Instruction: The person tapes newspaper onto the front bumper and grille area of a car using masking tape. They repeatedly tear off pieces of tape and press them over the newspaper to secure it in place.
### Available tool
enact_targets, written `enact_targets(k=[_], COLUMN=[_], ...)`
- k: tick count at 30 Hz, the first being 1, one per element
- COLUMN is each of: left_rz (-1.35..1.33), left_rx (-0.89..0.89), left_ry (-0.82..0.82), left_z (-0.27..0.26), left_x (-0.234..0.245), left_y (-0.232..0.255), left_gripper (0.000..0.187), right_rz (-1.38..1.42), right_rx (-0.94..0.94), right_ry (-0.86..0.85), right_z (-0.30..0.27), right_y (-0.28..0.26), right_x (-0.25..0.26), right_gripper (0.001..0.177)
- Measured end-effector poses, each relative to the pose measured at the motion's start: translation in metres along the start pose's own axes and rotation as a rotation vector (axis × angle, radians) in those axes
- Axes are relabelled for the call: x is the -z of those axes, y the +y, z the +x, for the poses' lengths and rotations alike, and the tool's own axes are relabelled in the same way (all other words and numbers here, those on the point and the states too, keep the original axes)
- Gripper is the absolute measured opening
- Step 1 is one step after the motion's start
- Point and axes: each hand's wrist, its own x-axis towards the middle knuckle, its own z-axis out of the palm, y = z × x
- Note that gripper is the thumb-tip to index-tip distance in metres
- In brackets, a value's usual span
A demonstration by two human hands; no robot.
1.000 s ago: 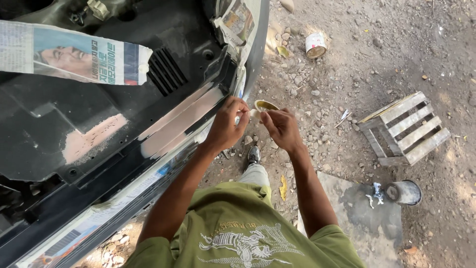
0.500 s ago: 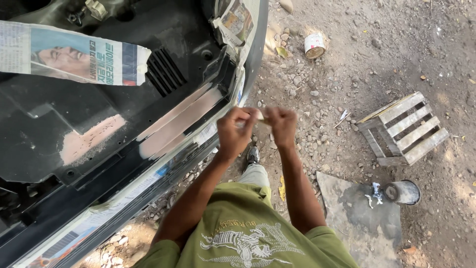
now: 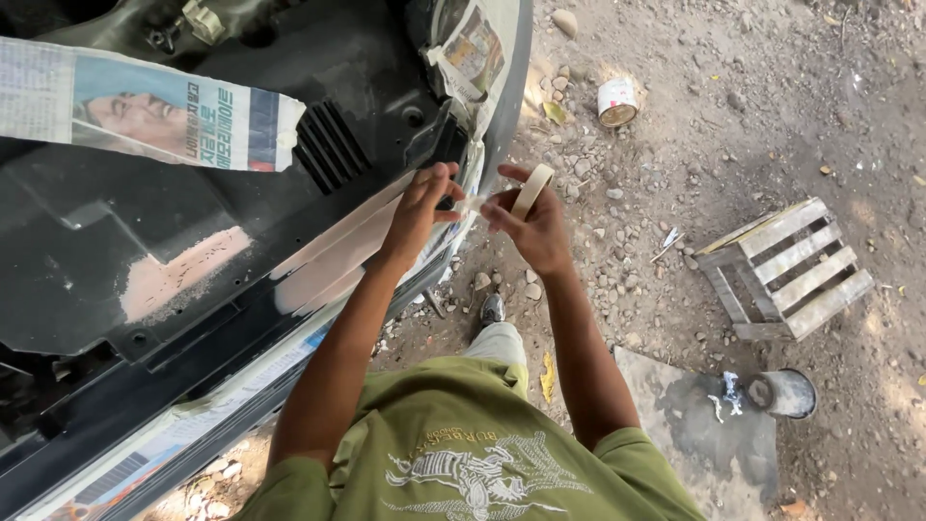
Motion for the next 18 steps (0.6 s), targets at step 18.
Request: enact_targets(k=[18], left_rz=[0.448], left_rx=[0.13], left_ry=[0.051], left_z=[0.029], left_x=[-0.036], left_y=[0.023], left_gripper=[0.071], right_rz=[-0.558], right_rx=[0.26], right_ry=[0.501], right_z=[0.086], right_y=[0.043], right_x=[-0.036], right_gripper=[0.05])
